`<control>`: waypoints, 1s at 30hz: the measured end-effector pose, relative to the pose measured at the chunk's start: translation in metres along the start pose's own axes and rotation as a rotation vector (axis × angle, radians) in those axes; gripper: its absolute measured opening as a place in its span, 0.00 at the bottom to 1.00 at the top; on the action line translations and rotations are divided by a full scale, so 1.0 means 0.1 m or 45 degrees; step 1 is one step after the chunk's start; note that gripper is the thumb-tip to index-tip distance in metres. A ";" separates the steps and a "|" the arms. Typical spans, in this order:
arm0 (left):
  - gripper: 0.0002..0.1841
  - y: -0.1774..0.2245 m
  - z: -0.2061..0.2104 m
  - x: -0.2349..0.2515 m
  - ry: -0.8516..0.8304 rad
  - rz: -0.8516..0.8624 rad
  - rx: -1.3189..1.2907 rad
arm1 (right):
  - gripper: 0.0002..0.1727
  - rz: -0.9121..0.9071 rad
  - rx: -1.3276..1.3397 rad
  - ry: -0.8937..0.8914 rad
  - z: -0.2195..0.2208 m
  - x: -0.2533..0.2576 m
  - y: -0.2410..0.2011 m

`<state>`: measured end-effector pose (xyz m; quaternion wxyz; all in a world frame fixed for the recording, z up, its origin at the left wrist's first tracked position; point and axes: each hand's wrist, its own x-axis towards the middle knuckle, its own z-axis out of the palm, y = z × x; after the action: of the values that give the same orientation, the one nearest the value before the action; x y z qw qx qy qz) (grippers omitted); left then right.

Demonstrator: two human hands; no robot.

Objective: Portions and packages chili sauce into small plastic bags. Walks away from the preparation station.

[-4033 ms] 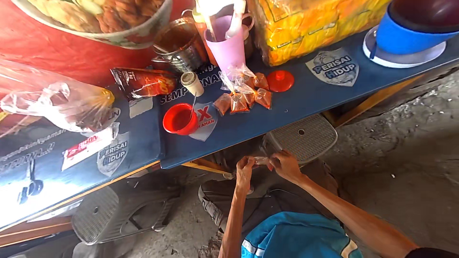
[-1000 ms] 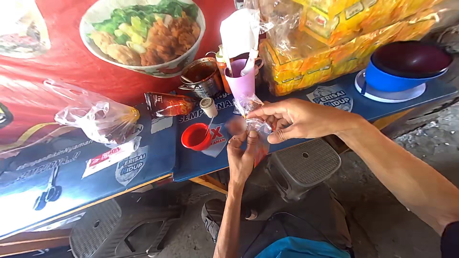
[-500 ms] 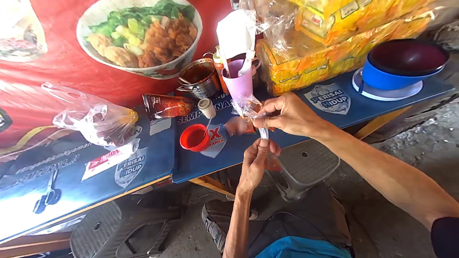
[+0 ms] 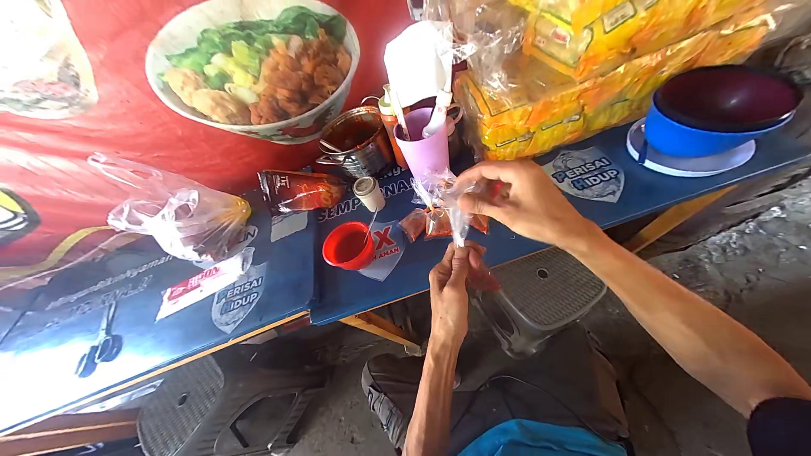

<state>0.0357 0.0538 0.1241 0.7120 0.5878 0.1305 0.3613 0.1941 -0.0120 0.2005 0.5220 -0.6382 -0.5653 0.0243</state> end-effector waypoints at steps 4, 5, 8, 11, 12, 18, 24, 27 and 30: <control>0.20 0.13 0.09 0.13 0.410 -0.133 -0.044 | 0.18 -0.390 -0.395 0.295 0.28 -0.71 0.23; 0.19 0.14 0.11 0.16 0.472 -0.158 -0.062 | 0.19 -0.451 -0.433 0.307 0.42 -0.90 0.32; 0.17 0.16 0.24 0.22 0.590 -0.273 -0.142 | 0.23 -0.548 -0.556 0.381 0.81 -1.18 0.62; 0.17 0.14 0.38 0.21 0.610 -0.296 -0.217 | 0.17 -0.561 -0.571 0.595 1.04 -1.10 0.89; 0.17 0.14 0.42 0.21 0.618 -0.301 -0.243 | 0.15 -0.563 -0.552 0.649 1.08 -1.05 0.93; 0.14 0.16 0.36 0.25 0.556 -0.384 -0.177 | 0.16 -0.389 -0.197 0.639 1.07 -1.04 0.82; 0.14 0.06 0.20 0.22 0.280 -0.372 -0.049 | 0.23 0.538 1.062 0.407 0.86 -1.14 0.34; 0.14 0.01 0.20 0.20 0.240 -0.357 0.003 | 0.21 1.109 1.441 0.250 0.68 -1.05 0.25; 0.14 -0.01 0.21 0.20 0.268 -0.328 0.032 | 0.21 1.015 1.533 0.151 0.62 -1.11 0.30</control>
<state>0.0629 0.0509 0.1339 0.7274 0.5340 0.2830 0.3250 0.1359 -0.0497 0.0893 0.7643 -0.3978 -0.1490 0.4851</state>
